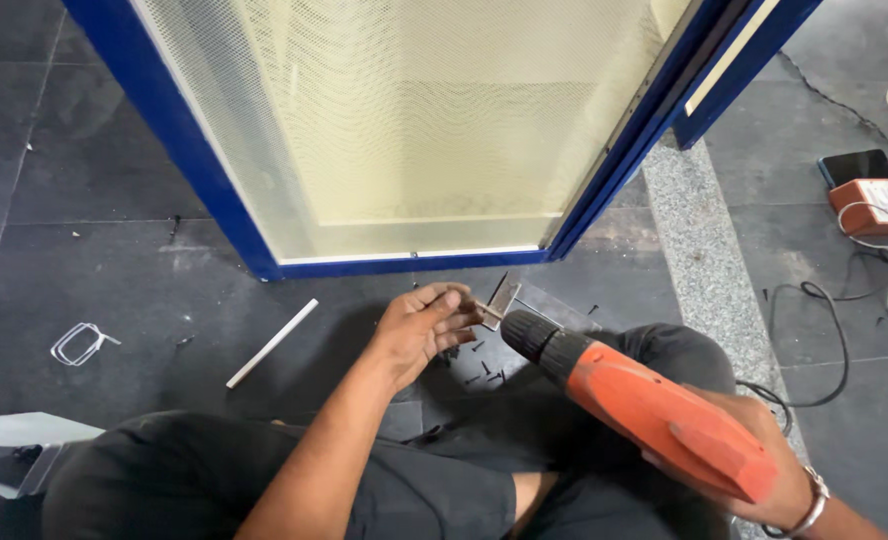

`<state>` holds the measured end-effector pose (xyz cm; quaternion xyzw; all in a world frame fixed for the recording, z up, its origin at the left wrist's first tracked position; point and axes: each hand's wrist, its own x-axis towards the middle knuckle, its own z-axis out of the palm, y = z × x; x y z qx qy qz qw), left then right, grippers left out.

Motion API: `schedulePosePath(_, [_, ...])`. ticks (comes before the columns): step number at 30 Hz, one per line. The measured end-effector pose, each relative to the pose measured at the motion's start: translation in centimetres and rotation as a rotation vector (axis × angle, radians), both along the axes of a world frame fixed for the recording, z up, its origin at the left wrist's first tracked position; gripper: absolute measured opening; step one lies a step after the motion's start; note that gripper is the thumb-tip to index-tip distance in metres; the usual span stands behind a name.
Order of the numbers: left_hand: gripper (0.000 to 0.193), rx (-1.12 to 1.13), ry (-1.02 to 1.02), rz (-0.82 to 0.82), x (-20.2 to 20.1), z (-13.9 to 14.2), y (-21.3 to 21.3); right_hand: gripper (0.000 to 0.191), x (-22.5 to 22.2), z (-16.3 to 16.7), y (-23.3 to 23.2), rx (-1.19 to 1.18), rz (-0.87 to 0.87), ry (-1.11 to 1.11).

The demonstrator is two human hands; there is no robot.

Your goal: The person assembles a blue metal screen frame by securing a white plastic spline and mesh using a power drill and a hammer. They repeatedly drive screws into the frame, tap the spline into place, and adjust the mesh tension.

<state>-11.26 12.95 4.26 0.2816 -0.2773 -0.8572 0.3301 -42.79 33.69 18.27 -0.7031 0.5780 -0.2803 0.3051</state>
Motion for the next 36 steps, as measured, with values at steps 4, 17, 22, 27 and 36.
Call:
schedulePosePath(4, [0.021, -0.002, 0.045, -0.048, 0.2, 0.9, -0.1, 0.047, 1.0, 0.3, -1.2, -0.015, 0.030, 0.094])
schedulePosePath(17, [0.022, -0.125, -0.148, -0.384, 1.5, -1.7, -1.8, 0.047, -2.8, 0.1, -1.6, 0.204, 0.184, 0.263])
schedulePosePath(22, [0.022, 0.215, 0.330, 0.001, -4.1, -4.3, -0.1, 0.050, -4.3, -1.3, -2.9, 0.106, 0.146, 0.211])
schedulePosePath(27, [0.023, 0.394, 0.433, 0.267, -11.7, -7.2, -1.4, 0.045, -3.8, -0.9, -8.8, 0.382, -0.172, 0.207])
schedulePosePath(36, [0.026, 0.485, 0.447, 0.282, -13.3, -12.8, -4.9, 0.053, -1.3, 0.7, -17.1, 0.503, -0.249, 0.467])
